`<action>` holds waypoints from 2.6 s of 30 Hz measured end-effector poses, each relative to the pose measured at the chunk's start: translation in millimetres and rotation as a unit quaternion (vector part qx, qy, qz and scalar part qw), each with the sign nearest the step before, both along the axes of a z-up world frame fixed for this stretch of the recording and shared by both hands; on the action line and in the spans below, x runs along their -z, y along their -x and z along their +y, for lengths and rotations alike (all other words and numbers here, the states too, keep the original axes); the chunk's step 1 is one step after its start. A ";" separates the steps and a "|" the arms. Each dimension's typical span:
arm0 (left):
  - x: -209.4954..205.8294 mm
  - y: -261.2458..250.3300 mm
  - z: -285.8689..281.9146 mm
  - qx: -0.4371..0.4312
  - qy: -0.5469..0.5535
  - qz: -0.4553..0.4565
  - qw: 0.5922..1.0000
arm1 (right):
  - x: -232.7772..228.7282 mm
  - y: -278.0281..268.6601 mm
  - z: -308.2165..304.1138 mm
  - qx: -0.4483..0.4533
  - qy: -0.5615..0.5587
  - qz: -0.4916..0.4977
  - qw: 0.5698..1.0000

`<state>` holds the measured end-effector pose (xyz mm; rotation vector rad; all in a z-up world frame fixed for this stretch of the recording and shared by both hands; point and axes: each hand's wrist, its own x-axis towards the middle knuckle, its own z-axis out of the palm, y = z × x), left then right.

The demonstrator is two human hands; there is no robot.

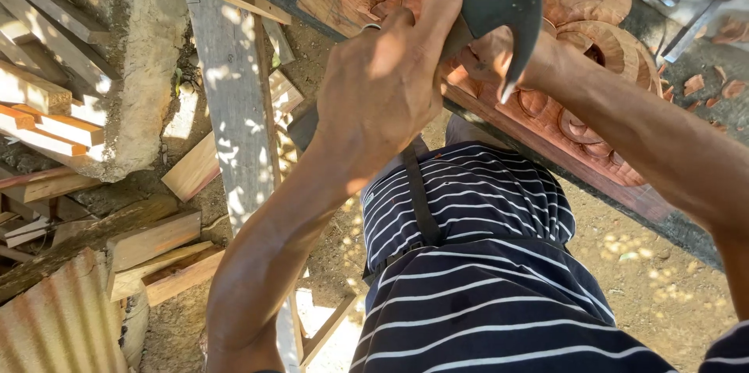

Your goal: Carving intricate patterns into a piece of wood using a hammer and chisel.

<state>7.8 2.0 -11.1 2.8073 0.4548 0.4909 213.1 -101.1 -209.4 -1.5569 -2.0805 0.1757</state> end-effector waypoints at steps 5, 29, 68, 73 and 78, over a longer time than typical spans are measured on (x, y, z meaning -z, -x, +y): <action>-16.1 -3.2 -3.8 0.003 0.059 -0.040 0.997 | 39.1 -5.1 -9.9 0.042 0.140 0.039 0.988; -18.6 25.1 8.2 0.009 0.081 -0.036 0.996 | -29.5 18.8 -1.2 0.051 0.047 0.086 0.994; -15.3 48.9 20.3 0.033 0.115 -0.014 0.993 | -52.5 13.8 -7.9 0.005 0.079 0.249 0.965; -27.4 35.4 11.7 0.045 0.104 -0.061 0.992 | -41.6 9.8 -15.7 0.001 0.098 0.248 0.964; -8.6 20.2 0.0 0.008 0.063 -0.024 0.998 | -25.4 3.6 -22.3 -0.002 0.119 0.251 0.961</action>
